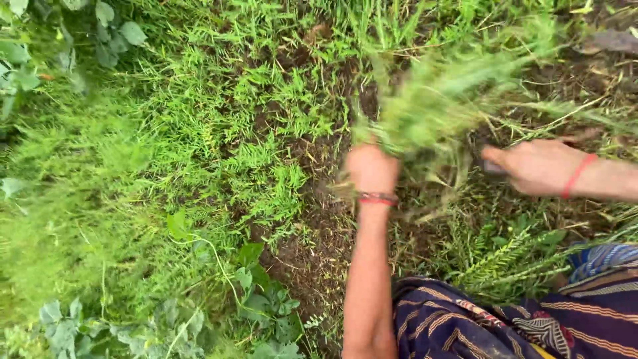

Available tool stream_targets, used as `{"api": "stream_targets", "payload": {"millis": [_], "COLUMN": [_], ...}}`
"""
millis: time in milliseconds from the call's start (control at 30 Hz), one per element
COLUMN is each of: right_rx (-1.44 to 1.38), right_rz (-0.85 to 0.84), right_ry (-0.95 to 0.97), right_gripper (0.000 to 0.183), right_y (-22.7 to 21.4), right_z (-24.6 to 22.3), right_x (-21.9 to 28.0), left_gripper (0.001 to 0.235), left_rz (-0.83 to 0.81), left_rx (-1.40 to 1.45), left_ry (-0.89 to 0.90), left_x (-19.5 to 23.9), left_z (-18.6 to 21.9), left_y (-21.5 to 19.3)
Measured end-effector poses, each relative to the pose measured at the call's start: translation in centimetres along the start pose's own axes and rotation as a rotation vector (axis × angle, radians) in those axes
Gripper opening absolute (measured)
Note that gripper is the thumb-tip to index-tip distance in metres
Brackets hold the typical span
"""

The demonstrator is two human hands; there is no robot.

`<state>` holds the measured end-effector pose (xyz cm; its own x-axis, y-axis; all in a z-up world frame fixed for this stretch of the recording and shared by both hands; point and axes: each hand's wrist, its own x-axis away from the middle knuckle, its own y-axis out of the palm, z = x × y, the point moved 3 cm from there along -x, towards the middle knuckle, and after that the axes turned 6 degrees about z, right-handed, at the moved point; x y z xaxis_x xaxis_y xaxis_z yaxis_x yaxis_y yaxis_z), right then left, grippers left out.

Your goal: Using a sickle to cut and pull weeds from a field of crops.

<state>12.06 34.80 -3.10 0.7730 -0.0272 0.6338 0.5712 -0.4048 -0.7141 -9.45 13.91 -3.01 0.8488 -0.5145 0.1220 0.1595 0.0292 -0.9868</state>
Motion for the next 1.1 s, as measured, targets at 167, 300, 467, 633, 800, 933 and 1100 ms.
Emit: {"api": "stream_targets", "payload": {"millis": [167, 300, 467, 633, 800, 933, 1100], "right_rx": [-0.264, -0.287, -0.093, 0.072, 0.015, -0.135, -0.028], "right_rz": [-0.062, 0.032, 0.172, 0.215, 0.184, 0.034, -0.079], "right_ry": [0.184, 0.128, -0.013, -0.112, -0.144, -0.054, -0.012], "right_gripper": [0.052, 0.044, 0.061, 0.06, 0.052, 0.07, 0.082], "right_y": [-7.0, -6.7, -11.8, -11.9, -8.2, -7.7, -3.7], "right_z": [-2.6, -1.0, -4.3, -7.4, -7.9, -8.1, -5.8], "right_x": [-1.1, -7.3, -12.4, -16.0, -16.0, -10.4, -3.8], "left_gripper": [0.021, 0.026, 0.026, 0.016, 0.044, 0.05, 0.05], "left_rz": [-0.018, -0.127, -0.006, 0.168, 0.183, 0.261, -0.2], "left_rx": [0.029, 0.082, 0.116, 0.155, 0.534, 0.547, 0.336], "left_ry": [-0.178, -0.095, -0.213, -0.275, -0.355, -0.304, -0.053], "left_x": [-1.9, -2.3, -8.3, -14.5, -15.3, -13.6, -8.4], "left_z": [-4.3, -0.1, -2.6, -5.5, -6.9, -8.0, -1.8], "left_y": [0.4, 0.4, 2.2, 4.6, 8.8, 13.7, 4.9]}}
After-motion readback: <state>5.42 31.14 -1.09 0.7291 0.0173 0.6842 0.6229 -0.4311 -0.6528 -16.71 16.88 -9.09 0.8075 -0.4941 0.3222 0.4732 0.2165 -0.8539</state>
